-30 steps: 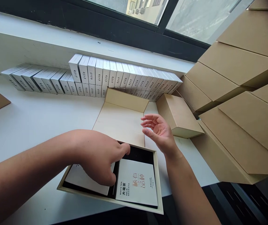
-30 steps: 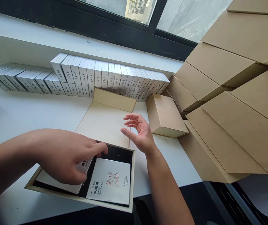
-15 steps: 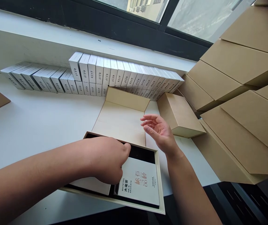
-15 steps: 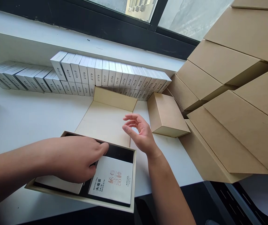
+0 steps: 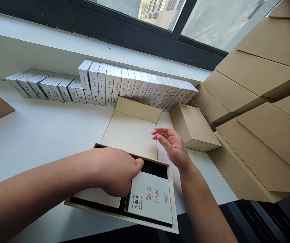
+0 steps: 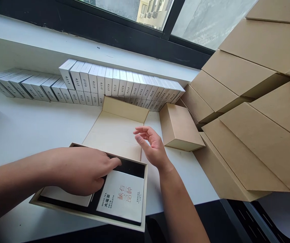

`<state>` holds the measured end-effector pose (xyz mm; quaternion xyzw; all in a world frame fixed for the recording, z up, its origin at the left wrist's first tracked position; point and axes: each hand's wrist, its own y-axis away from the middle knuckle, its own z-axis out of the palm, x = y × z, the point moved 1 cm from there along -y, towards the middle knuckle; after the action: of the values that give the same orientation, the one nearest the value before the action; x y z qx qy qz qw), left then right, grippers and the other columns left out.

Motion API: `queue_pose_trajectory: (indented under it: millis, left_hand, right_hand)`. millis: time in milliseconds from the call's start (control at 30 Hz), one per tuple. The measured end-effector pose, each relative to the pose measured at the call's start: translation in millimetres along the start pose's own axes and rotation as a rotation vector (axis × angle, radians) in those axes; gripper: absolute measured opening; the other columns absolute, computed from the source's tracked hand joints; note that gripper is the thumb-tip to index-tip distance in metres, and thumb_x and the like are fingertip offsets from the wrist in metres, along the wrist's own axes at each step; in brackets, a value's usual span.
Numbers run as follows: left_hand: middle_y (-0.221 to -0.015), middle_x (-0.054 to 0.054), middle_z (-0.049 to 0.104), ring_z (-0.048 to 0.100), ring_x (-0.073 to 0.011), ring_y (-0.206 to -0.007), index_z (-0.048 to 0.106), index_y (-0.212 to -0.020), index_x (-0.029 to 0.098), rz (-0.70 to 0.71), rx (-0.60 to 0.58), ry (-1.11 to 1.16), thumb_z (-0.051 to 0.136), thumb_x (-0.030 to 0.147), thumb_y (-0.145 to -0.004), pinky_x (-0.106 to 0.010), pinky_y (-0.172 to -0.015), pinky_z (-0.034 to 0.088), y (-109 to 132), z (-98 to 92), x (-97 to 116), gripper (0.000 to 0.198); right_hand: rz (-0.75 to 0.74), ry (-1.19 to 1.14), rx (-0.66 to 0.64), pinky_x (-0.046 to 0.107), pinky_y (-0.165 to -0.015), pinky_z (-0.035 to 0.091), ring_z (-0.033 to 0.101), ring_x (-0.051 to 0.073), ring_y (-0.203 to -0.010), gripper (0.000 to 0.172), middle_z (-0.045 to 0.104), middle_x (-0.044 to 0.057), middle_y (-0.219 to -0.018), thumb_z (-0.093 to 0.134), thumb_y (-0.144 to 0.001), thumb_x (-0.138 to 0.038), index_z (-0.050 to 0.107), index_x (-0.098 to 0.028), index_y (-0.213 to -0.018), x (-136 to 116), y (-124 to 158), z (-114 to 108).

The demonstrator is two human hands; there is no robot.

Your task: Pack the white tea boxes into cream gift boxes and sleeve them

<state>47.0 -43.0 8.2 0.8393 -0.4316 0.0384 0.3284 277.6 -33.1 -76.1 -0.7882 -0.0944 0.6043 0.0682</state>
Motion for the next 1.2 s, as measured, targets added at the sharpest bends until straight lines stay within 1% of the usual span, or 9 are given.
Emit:
queue_pose_trajectory:
  millis: [100, 267, 633, 700, 767, 867, 1033, 1133, 1200]
  left_hand:
    - [-0.090, -0.008, 0.073, 0.067, -0.0285, -0.073, 0.060, -0.106, 0.022, -0.010, 0.015, 0.010, 0.053, 0.023, -0.073, -0.032, -0.048, 0.037, 0.1, -0.3, 0.4, 0.033]
    - [-0.091, -0.006, 0.074, 0.068, -0.0270, -0.074, 0.060, -0.097, 0.023, -0.045, 0.010, 0.047, 0.054, 0.020, -0.072, -0.031, -0.051, 0.040, -4.9, 2.4, -0.7, 0.025]
    - [-0.085, -0.010, 0.073, 0.066, -0.0279, -0.067, 0.065, -0.104, 0.024, -0.025, -0.023, 0.051, 0.054, 0.020, -0.074, -0.031, -0.049, 0.039, 0.8, -4.4, -2.6, 0.032]
    - [-0.086, -0.009, 0.074, 0.066, -0.0276, -0.068, 0.065, -0.102, 0.024, -0.024, -0.025, 0.045, 0.053, 0.022, -0.074, -0.031, -0.050, 0.040, 1.8, -4.9, -1.7, 0.030]
    - [-0.089, -0.009, 0.074, 0.067, -0.0280, -0.071, 0.066, -0.101, 0.024, -0.016, -0.017, 0.039, 0.054, 0.024, -0.073, -0.032, -0.051, 0.041, 3.2, -4.4, 0.2, 0.030]
    - [-0.092, -0.010, 0.074, 0.068, -0.0296, -0.079, 0.065, -0.101, 0.023, -0.004, -0.005, 0.035, 0.057, 0.026, -0.072, -0.033, -0.055, 0.043, 7.1, -3.7, 3.4, 0.030]
    - [-0.097, -0.010, 0.076, 0.070, -0.0325, -0.087, 0.067, -0.104, 0.025, -0.020, 0.025, 0.062, 0.063, 0.038, -0.073, -0.036, -0.063, 0.047, 16.9, -10.2, -0.1, 0.034]
    - [-0.103, -0.008, 0.077, 0.070, -0.0313, -0.091, 0.068, -0.114, 0.029, -0.004, -0.025, 0.172, 0.070, 0.047, -0.070, -0.035, -0.071, 0.049, 22.4, -21.4, -10.4, 0.048]
    - [-0.109, -0.006, 0.077, 0.070, -0.0295, -0.094, 0.067, -0.121, 0.031, 0.034, -0.075, 0.269, 0.073, 0.050, -0.070, -0.033, -0.076, 0.050, 25.6, -30.5, -17.8, 0.055]
  right_hand:
    - [-0.006, -0.033, 0.000, 0.039, -0.091, 0.052, 0.063, 0.018, -0.092, 0.031, 0.068, 0.005, -0.104, 0.059, -0.096, -0.052, 0.066, -0.026, -0.112, -0.8, -0.9, 1.1]
    - [0.016, -0.027, -0.001, 0.039, -0.091, 0.052, 0.063, 0.018, -0.092, 0.033, 0.068, 0.004, -0.102, 0.064, -0.093, -0.053, 0.066, -0.026, -0.111, -1.9, -1.8, 2.6]
    - [0.041, 0.023, -0.024, 0.041, -0.095, 0.049, 0.063, 0.020, -0.098, 0.034, 0.068, 0.005, -0.104, 0.065, -0.092, -0.053, 0.065, -0.026, -0.113, 1.5, -1.0, 2.5]
    - [0.040, -0.002, -0.020, 0.041, -0.094, 0.049, 0.063, 0.020, -0.094, 0.038, 0.068, 0.005, -0.105, 0.057, -0.095, -0.058, 0.065, -0.026, -0.113, 2.3, -1.7, 2.6]
    - [0.046, -0.045, -0.007, 0.043, -0.094, 0.049, 0.063, 0.021, -0.093, 0.050, 0.067, 0.006, -0.111, 0.040, -0.098, -0.066, 0.065, -0.026, -0.115, 3.2, -2.3, 2.0]
    - [0.051, -0.065, 0.042, 0.045, -0.096, 0.047, 0.062, 0.023, -0.100, 0.067, 0.065, 0.007, -0.121, 0.020, -0.097, -0.074, 0.063, -0.028, -0.121, 5.4, -3.1, -0.4]
    - [0.015, -0.024, 0.197, 0.047, -0.108, 0.041, 0.054, 0.025, -0.125, 0.073, 0.058, 0.006, -0.135, 0.010, -0.094, -0.076, 0.059, -0.032, -0.126, 16.3, -7.6, -4.1]
    - [0.038, -0.052, 0.346, 0.050, -0.118, 0.030, 0.041, 0.024, -0.142, 0.078, 0.044, 0.006, -0.153, 0.003, -0.092, -0.078, 0.045, -0.034, -0.140, 29.3, -13.3, -3.4]
    - [0.103, -0.086, 0.391, 0.052, -0.123, 0.021, 0.030, 0.023, -0.151, 0.084, 0.031, 0.007, -0.163, 0.001, -0.089, -0.081, 0.033, -0.033, -0.149, 39.2, -17.5, -0.5]
